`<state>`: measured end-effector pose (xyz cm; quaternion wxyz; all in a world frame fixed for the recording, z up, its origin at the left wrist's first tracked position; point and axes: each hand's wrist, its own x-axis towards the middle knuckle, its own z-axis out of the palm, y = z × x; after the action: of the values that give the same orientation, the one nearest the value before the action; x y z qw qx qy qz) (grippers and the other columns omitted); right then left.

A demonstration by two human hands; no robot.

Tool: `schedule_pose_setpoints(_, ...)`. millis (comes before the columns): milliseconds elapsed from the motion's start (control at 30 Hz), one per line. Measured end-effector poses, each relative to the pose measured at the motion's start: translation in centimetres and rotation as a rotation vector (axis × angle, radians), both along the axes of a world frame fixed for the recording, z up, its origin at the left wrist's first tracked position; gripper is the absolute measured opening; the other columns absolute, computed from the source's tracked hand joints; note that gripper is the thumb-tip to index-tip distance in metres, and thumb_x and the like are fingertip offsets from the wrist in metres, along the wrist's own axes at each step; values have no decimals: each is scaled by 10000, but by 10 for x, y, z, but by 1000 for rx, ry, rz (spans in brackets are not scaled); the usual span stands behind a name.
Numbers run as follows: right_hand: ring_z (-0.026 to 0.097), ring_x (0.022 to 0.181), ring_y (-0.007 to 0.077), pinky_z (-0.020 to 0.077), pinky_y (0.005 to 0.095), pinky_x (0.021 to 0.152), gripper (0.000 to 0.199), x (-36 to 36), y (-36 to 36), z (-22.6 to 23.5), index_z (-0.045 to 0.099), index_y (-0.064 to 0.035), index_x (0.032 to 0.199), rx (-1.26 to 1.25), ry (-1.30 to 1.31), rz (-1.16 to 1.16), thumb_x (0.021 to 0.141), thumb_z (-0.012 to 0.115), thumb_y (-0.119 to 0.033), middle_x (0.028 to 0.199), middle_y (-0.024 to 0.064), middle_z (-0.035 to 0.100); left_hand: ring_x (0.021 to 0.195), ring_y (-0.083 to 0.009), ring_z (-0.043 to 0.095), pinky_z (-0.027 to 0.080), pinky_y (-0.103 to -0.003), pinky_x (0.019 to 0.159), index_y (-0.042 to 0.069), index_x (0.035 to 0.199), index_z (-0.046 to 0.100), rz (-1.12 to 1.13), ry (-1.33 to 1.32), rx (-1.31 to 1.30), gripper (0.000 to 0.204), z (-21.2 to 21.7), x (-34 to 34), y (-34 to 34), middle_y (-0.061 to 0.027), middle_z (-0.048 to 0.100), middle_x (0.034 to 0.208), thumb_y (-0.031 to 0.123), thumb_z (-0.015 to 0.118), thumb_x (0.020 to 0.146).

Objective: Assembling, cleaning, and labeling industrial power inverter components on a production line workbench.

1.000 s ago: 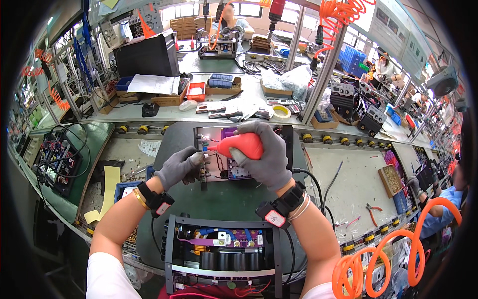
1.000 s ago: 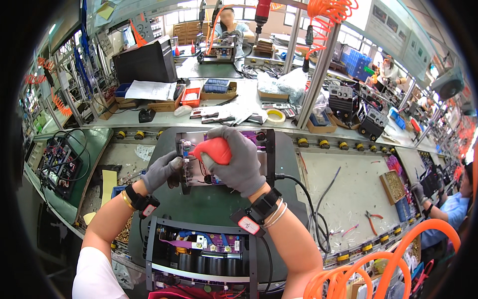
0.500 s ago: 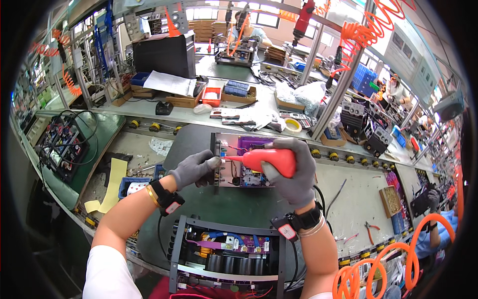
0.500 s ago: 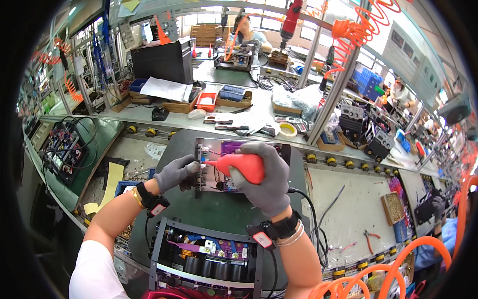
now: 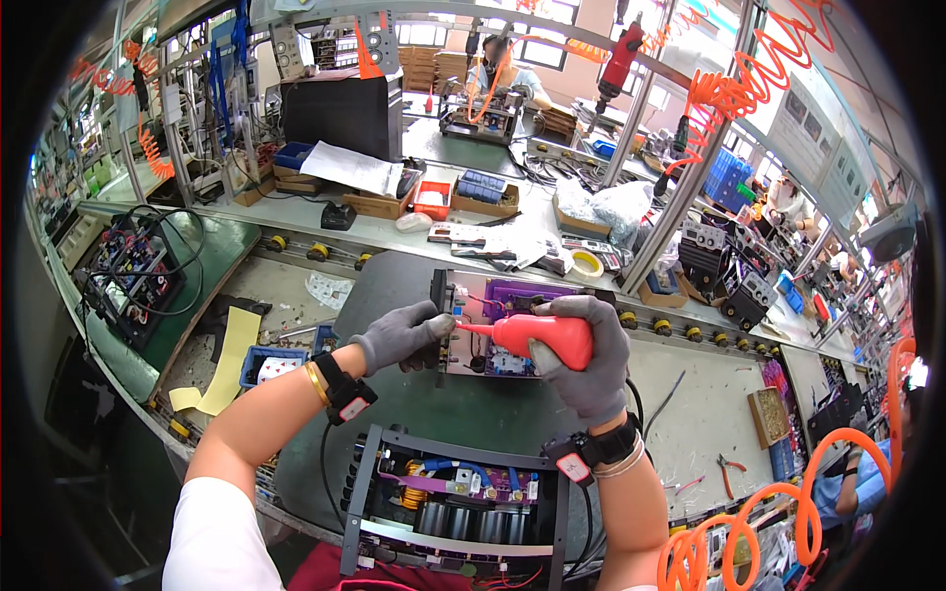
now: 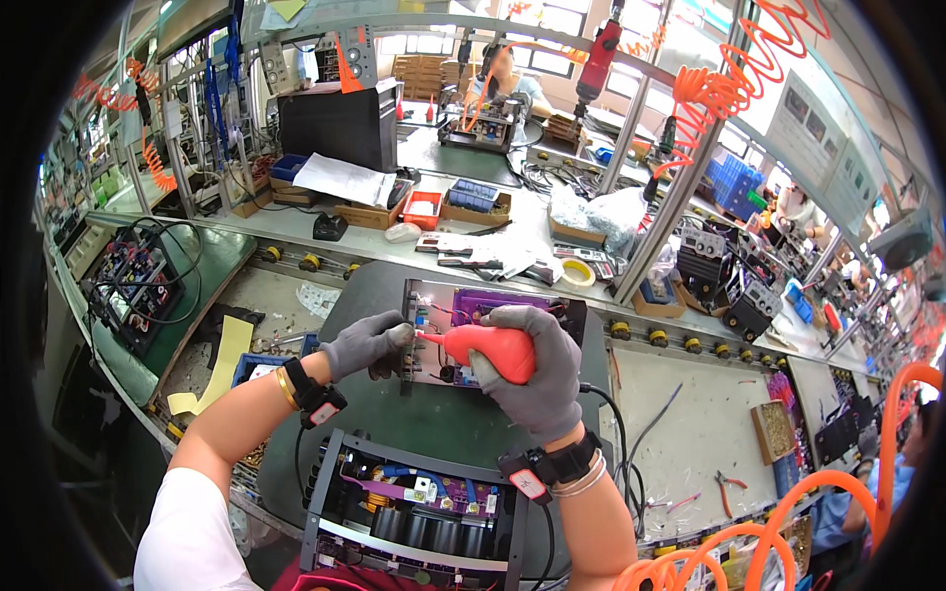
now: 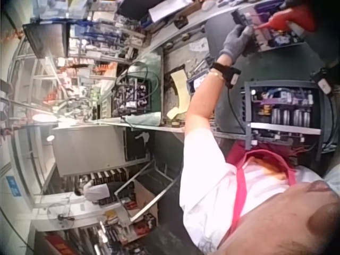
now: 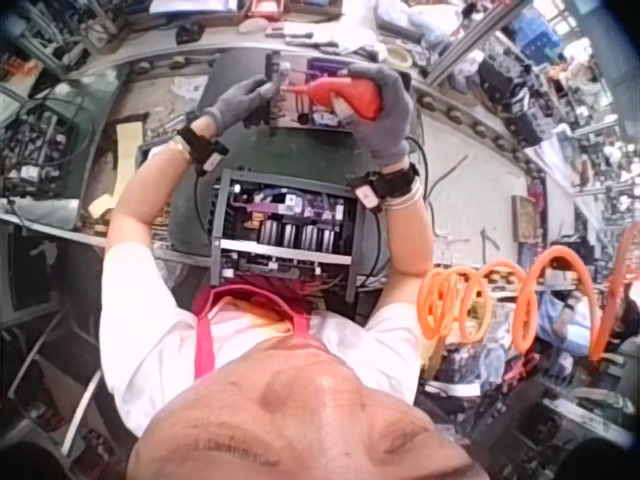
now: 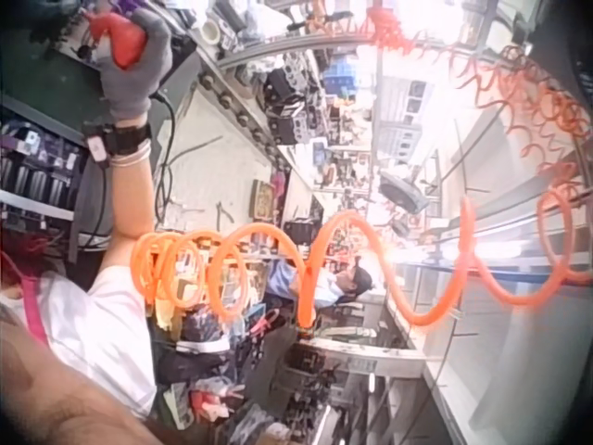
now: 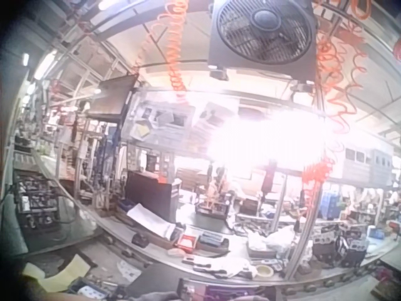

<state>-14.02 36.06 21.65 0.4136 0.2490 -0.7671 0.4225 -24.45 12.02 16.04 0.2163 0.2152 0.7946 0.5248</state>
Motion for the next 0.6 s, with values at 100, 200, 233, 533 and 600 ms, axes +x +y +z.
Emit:
schedule_pose_setpoints(100, 678, 791, 222, 545, 325, 726, 367, 0, -2, -1, 581, -45, 993, -13, -12, 7, 687, 778, -90, 894, 95, 677, 548, -116, 603, 475, -243, 460, 62, 1008, 552, 3, -2, 0, 549, 2, 1, 0, -47, 617, 688, 599, 507, 901)
schedule_pose_setpoints(200, 678, 786, 233, 545, 326, 721, 365, 3, -4, 5, 585, -45, 992, 67, 39, 5, 685, 777, -91, 895, 97, 678, 542, -123, 608, 473, -247, 449, 56, 1001, 553, 7, 4, -2, 562, 3, -2, 2, -52, 617, 684, 607, 501, 900)
schedule_pose_setpoints(233, 678, 786, 233, 545, 326, 721, 365, 2, -4, 4, 585, -45, 992, 66, 39, 4, 685, 777, -91, 895, 97, 678, 538, -128, 610, 474, -250, 444, 52, 999, 553, 7, 12, -3, 575, 3, -4, 3, -55, 617, 683, 615, 497, 897)
schedule_pose_setpoints(533, 635, 912, 191, 513, 319, 827, 411, 11, 31, 20, 572, -42, 1041, -114, 101, -97, 664, 734, -20, 974, 105, 650, 580, -151, 619, 501, -270, 482, 44, 1090, 521, 193, -134, 216, 590, 4, -19, -2, -104, 643, 764, 603, 484, 901)
schedule_pose_setpoints(600, 629, 915, 188, 510, 309, 832, 394, 15, 55, 22, 581, -40, 1030, -233, -88, 59, 669, 737, -13, 983, 109, 643, 630, -151, 625, 516, -269, 567, 54, 1145, 505, 208, -174, 320, 513, 3, 0, -20, -104, 657, 834, 522, 472, 940)
